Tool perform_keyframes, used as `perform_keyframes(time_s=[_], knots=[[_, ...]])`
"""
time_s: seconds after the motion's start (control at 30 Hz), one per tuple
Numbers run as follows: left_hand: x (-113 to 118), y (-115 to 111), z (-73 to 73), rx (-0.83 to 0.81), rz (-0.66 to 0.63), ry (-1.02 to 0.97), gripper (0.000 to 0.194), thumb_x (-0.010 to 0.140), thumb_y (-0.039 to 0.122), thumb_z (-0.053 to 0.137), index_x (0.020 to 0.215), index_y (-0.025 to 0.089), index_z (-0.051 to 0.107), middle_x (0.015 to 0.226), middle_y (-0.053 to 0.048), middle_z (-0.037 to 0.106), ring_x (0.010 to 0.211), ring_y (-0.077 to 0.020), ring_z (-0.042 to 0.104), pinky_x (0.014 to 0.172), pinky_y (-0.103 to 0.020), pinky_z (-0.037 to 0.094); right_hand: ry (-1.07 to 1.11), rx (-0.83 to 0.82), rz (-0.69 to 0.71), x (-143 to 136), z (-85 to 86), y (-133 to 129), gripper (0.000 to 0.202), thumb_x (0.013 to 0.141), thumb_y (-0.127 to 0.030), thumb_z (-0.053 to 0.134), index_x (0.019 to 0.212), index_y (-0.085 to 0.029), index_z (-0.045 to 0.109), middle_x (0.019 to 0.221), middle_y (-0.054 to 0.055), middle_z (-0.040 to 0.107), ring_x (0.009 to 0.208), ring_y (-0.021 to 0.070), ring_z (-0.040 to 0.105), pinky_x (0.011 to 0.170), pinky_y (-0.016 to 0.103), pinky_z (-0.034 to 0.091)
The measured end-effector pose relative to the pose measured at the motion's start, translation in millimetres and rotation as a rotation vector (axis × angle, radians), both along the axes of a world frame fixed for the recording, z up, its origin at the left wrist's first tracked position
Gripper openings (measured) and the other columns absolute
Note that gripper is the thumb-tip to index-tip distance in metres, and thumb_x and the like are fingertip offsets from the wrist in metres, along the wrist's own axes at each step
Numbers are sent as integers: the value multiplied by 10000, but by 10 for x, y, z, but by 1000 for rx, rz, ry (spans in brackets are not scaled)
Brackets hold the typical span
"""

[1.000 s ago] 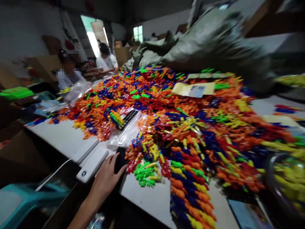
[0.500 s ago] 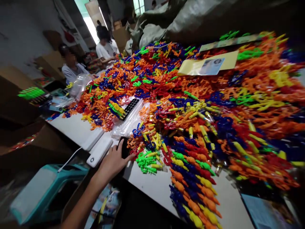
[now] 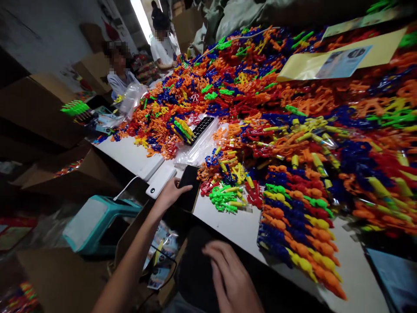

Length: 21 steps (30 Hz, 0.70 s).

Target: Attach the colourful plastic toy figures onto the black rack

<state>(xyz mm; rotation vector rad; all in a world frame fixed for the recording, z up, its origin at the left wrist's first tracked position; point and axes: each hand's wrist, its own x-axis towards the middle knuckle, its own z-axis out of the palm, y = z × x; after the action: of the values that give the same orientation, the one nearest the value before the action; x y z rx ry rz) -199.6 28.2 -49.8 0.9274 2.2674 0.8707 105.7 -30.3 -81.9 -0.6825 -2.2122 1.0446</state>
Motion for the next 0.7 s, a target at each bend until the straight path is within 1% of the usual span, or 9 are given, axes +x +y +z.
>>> perform_keyframes(time_s=[0.07, 0.13, 0.23, 0.3, 0.33, 0.43, 0.53, 0.63, 0.7], knots=[[-17, -88, 80, 59, 62, -34, 363, 1019, 386, 712, 1306, 172, 657, 1271, -97, 697, 1057, -234, 719, 895, -437, 639, 17, -27, -9, -446, 139, 220, 424, 1043, -104, 405, 1378, -230, 632, 1304, 124, 704, 1250, 210, 688, 1067, 355, 612], [-59, -241, 220, 127, 135, -56, 366, 1023, 381, 707, 1319, 173, 646, 1239, -91, 702, 1004, -218, 723, 856, -413, 644, -14, 31, -17, -848, 211, 429, 426, 1026, -78, 381, 1360, -169, 630, 1371, 169, 668, 1318, 246, 648, 1152, 429, 561], [-157, -514, 453, 232, 232, -88, 397, 1002, 374, 733, 1323, 174, 614, 1160, -73, 719, 884, -184, 728, 759, -351, 642, -179, 151, -28, -1335, 192, 669, 515, 980, -51, 418, 1479, -32, 544, 1582, 268, 508, 1529, 352, 459, 1257, 525, 441], [-214, -658, 550, 294, 276, -112, 517, 927, 416, 805, 1324, 189, 563, 1135, -61, 733, 853, -181, 740, 723, -322, 636, -285, 231, -62, -1574, 140, 796, 567, 977, -51, 454, 1539, 18, 476, 1653, 305, 421, 1584, 393, 369, 1276, 540, 397], [-230, -709, 568, 316, 288, -130, 598, 870, 456, 845, 1315, 197, 540, 1109, -54, 744, 836, -186, 748, 703, -312, 632, -325, 257, -85, -1664, 115, 856, 566, 991, -60, 458, 1550, 31, 459, 1662, 318, 405, 1587, 400, 361, 1275, 547, 387], [-213, -778, 506, 333, 290, -223, 795, 709, 583, 904, 1292, 205, 517, 949, -28, 769, 727, -213, 759, 620, -308, 618, -387, 289, -129, -1818, 65, 1017, 522, 1054, -146, 478, 1543, 33, 462, 1641, 333, 439, 1556, 403, 400, 1253, 575, 383], [-143, -773, 358, 319, 267, -329, 883, 654, 621, 908, 1331, 200, 528, 821, -11, 764, 658, -239, 762, 589, -329, 618, -419, 323, -133, -1839, 70, 1127, 510, 1064, -239, 555, 1494, 31, 515, 1583, 320, 517, 1488, 412, 461, 1226, 559, 392], [-105, -771, 240, 324, 267, -390, 935, 643, 603, 922, 1386, 197, 525, 848, -23, 776, 708, -252, 786, 626, -327, 630, -449, 368, -128, -1811, 109, 1174, 436, 1072, -247, 538, 1413, 21, 584, 1490, 307, 596, 1371, 405, 540, 1165, 533, 420], [-114, -790, 200, 333, 272, -407, 947, 649, 590, 928, 1407, 192, 523, 884, -35, 788, 732, -249, 792, 642, -316, 632, -465, 393, -117, -1798, 129, 1188, 406, 1087, -243, 490, 1379, 13, 609, 1446, 306, 621, 1314, 402, 569, 1116, 531, 442]])
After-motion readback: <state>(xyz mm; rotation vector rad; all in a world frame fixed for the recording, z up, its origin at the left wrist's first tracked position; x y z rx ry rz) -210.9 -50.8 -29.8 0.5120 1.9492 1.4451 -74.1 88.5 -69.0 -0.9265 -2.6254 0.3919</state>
